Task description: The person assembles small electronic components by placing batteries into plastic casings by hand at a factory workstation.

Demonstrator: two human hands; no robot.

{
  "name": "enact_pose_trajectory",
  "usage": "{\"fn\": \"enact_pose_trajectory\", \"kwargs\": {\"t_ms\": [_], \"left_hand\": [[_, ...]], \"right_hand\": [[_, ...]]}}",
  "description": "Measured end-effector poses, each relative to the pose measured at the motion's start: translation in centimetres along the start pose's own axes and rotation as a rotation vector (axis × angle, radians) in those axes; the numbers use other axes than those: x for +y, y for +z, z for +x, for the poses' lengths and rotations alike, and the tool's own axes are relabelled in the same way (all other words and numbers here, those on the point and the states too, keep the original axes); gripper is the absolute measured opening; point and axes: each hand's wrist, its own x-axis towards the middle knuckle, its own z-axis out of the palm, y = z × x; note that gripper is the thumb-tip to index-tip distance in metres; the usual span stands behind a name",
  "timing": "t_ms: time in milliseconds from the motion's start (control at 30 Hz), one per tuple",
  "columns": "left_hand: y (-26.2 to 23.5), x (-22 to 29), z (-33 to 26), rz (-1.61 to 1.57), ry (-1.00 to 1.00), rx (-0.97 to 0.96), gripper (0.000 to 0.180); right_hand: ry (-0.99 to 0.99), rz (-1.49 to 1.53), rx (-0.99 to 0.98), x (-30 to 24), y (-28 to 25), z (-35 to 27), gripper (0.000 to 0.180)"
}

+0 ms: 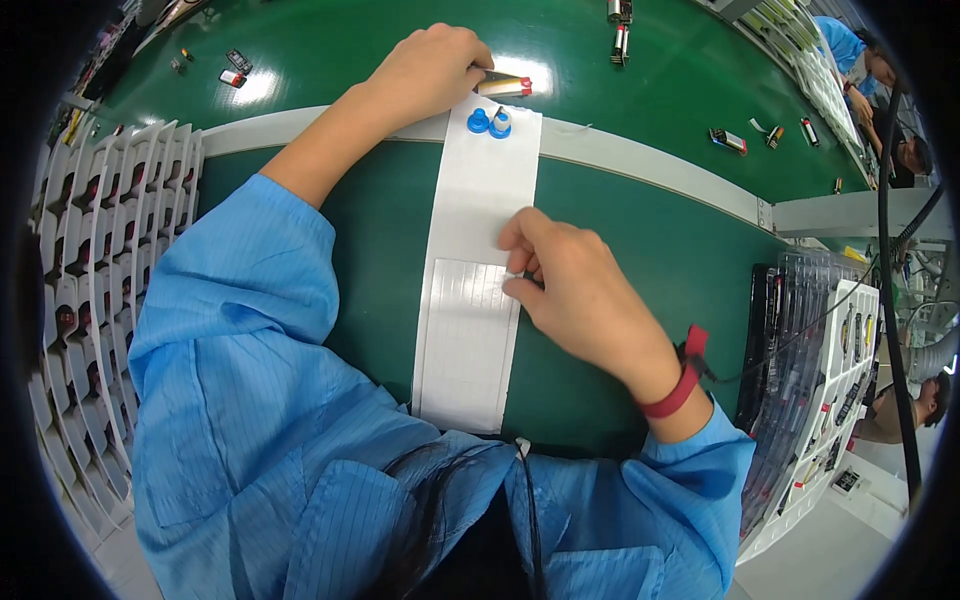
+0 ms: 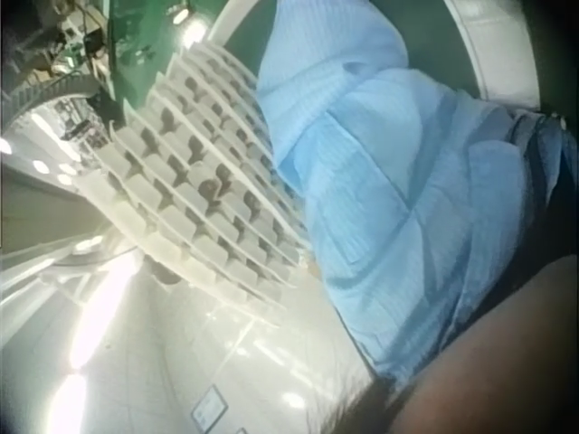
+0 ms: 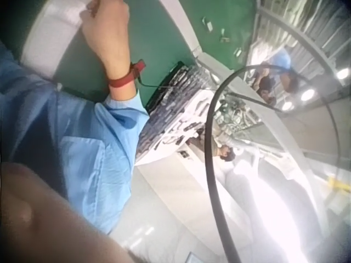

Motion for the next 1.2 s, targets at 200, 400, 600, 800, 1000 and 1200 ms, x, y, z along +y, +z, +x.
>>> {"fn": "enact_pose_trajectory", "kwargs": {"t_ms": [200, 400, 600, 800, 1000, 1200], "left_hand": [[-1.5, 1.4, -2.3, -0.399, 0.070, 0.421, 0.018], [-2.4, 3.9, -3.1, -1.265, -0.162, -0.126, 0.023], [-1.2, 4.8, -3.4, -1.584, -0.252, -0.256, 0.025], [-0.7, 4.4, -3.7, -1.725, -0.271, -0.353, 0.026], [-0.7, 4.3, -3.6, -1.731, -0.269, -0.379, 0.028], [-0.7, 4.3, -3.8, -1.708, -0.273, -0.392, 0.029]], "right_hand": [[-0.622, -0.369, 0.287, 0.4, 2.6, -4.9, 0.027], [-0.383, 0.593, 0.483, -1.1, -0.9, -4.9, 0.037], [-0.146, 1.032, 0.508, 3.6, -4.2, 3.4, 0.028], [-0.162, 0.861, 0.531, 5.7, -4.5, 4.5, 0.021], [-0.140, 0.830, 0.490, 5.6, -4.8, 4.8, 0.022], [-0.100, 0.792, 0.502, 5.9, -4.5, 4.8, 0.021]]}}
